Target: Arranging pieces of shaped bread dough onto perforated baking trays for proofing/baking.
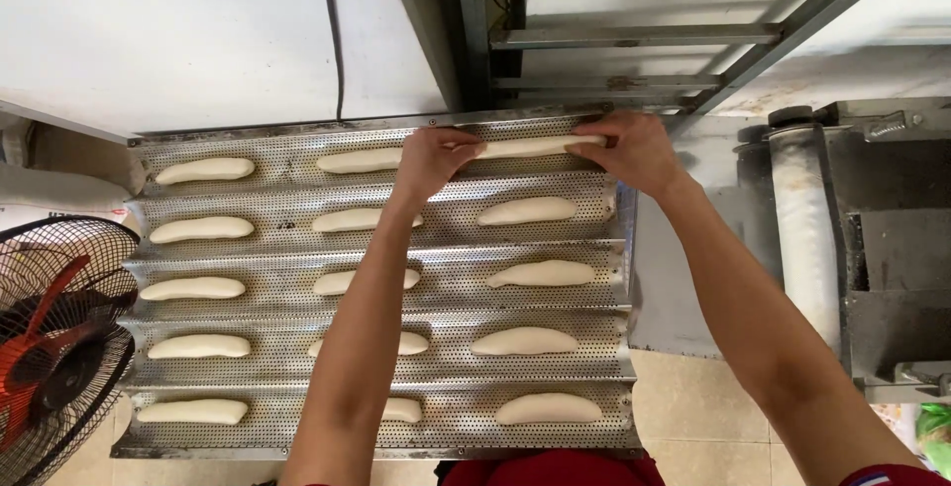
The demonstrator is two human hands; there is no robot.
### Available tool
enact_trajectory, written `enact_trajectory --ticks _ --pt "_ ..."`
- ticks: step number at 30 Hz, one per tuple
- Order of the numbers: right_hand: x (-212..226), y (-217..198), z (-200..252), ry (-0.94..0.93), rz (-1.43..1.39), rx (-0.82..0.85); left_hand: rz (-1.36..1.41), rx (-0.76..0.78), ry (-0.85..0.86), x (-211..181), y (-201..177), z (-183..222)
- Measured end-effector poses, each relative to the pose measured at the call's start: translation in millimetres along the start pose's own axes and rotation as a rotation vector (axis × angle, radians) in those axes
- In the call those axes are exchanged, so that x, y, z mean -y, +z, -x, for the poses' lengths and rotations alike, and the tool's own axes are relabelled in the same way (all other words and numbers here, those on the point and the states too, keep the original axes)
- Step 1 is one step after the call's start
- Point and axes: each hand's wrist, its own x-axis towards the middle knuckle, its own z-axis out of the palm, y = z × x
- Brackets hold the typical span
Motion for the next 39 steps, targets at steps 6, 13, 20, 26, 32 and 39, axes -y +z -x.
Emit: enact_trajectory --ticks 6,13,20,26,32,39 --pt "-1.7 0.6 7.8 -0.113 0.059 -0.041 -0.266 -0.306 0.334 13.9 22.5 10.6" --pt "67.9 20.8 34.3 -0.426 0.179 0.121 0.045 -0.314 0.349 3.8 25.3 56.5" --pt "104.0 59.7 36.4 -0.434 0.218 0.296 0.27 -0.131 -0.019 -5.5 42.1 97.1" --pt "90.5 9.3 53.5 -0.48 0.022 0.345 0.246 0.137 -0.205 -14.4 55.7 77.8" --pt "54.6 18.0 67.3 -0.299 0.107 0.18 -0.023 0.149 0.057 -23.3 50.6 74.9" --pt "66.1 -4.8 75.2 0.04 -0.603 0.246 0.519 0.134 -0.08 -35.8 33.2 76.9"
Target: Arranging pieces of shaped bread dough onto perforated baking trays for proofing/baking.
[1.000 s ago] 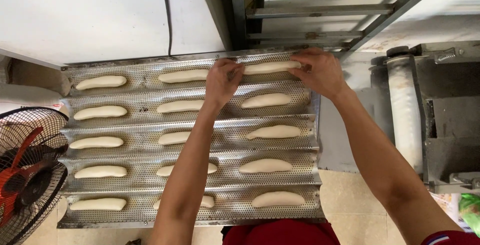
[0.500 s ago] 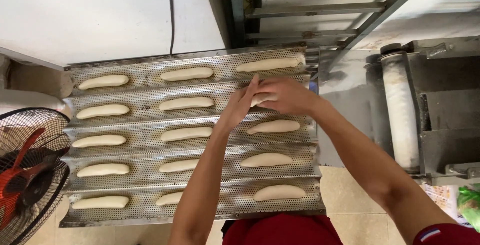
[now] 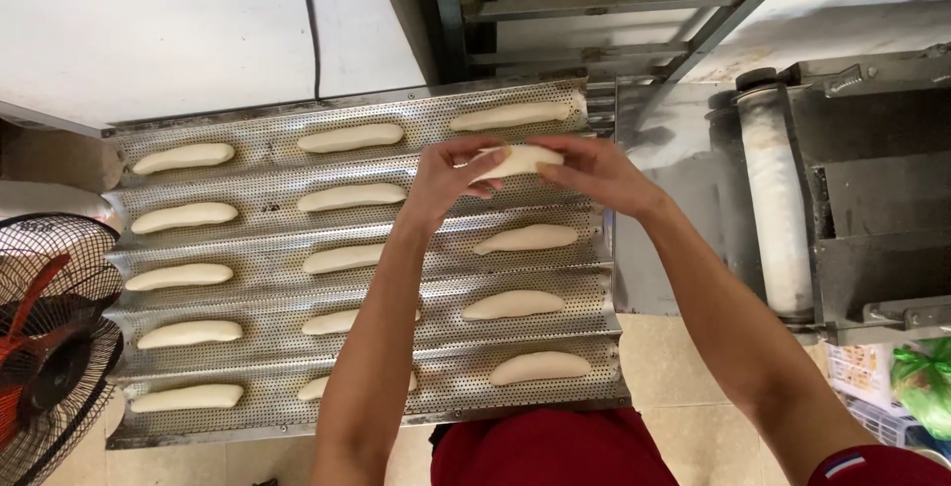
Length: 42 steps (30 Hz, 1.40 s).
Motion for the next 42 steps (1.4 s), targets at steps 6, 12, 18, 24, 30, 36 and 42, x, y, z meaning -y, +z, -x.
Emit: enact_trajectory --ticks 6,12,18,24,30,36,42 --pt "-17.2 -16.4 11.4 0.231 0.239 -0.156 0.008 0.079 -0.045 21.3 -25.0 -0.6" --pt "-27.3 -17.1 18.2 0.137 0.316 -0.216 -0.147 0.113 -0.1 35.6 -41.2 -10.6" --pt "-35.0 -11.3 19.3 -0.079 0.573 -0.295 -0.725 -0.163 0.06 22.9 -28.3 13.2" --pt "-20.3 -2.6 29.3 -0.102 0.584 -0.292 -0.781 -0.255 0.397 43.3 -20.9 26.4" --pt "2.3 62.1 39.5 -0.094 0.629 -0.042 -0.45 -0.252 0.311 38.4 -2.0 70.5" --pt "2.9 90.9 30.4 -0.324 0.789 0.179 -0.323 -0.098 0.199 56.0 14.7 81.6" --pt "15.6 45.8 61.3 -0.278 0.605 0.155 0.004 0.132 -0.119 61.5 46.6 63.7"
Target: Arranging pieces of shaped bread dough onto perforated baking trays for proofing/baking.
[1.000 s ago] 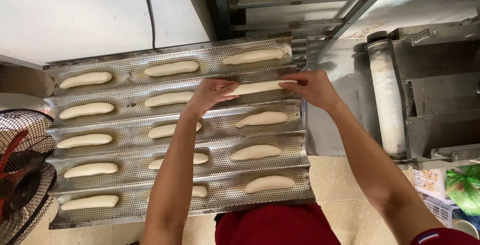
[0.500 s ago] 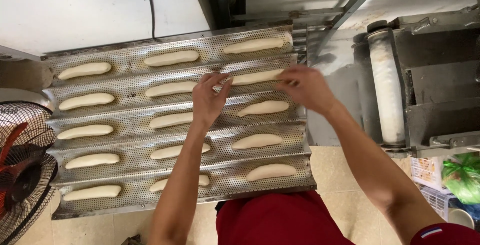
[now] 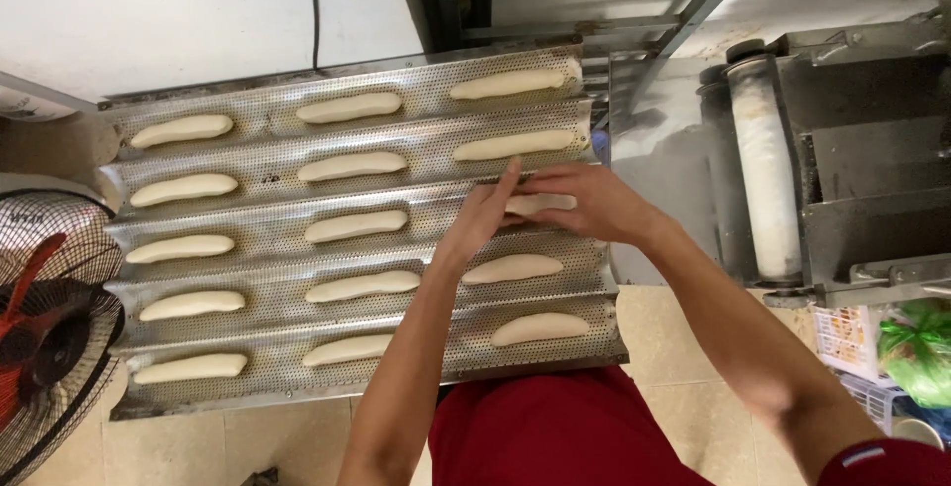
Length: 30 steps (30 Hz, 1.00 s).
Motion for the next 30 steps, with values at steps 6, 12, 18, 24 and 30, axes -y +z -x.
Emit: enact_trajectory --ticks 6,12,18,24,30 --pt "-28.8 8.9 25.0 0.203 0.031 -0.09 -0.301 -0.099 0.112 -22.9 6.8 8.6" --pt "-21.0 11.0 28.2 0.31 -0.61 -0.193 0.219 -0.038 0.074 -32.5 -3.4 13.1" --pt "-14.5 2.5 36.0 0.704 -0.545 -0.205 0.197 -0.01 0.011 -14.5 -29.5 11.9" --pt "-33.1 14.0 45.4 0.615 -0.414 -0.196 -0.014 -0.035 -0.031 0.6 -45.4 6.3" --pt "-25.6 8.7 47.4 0.411 -0.1 -0.292 -0.626 -0.354 0.014 -14.7 -33.7 35.5"
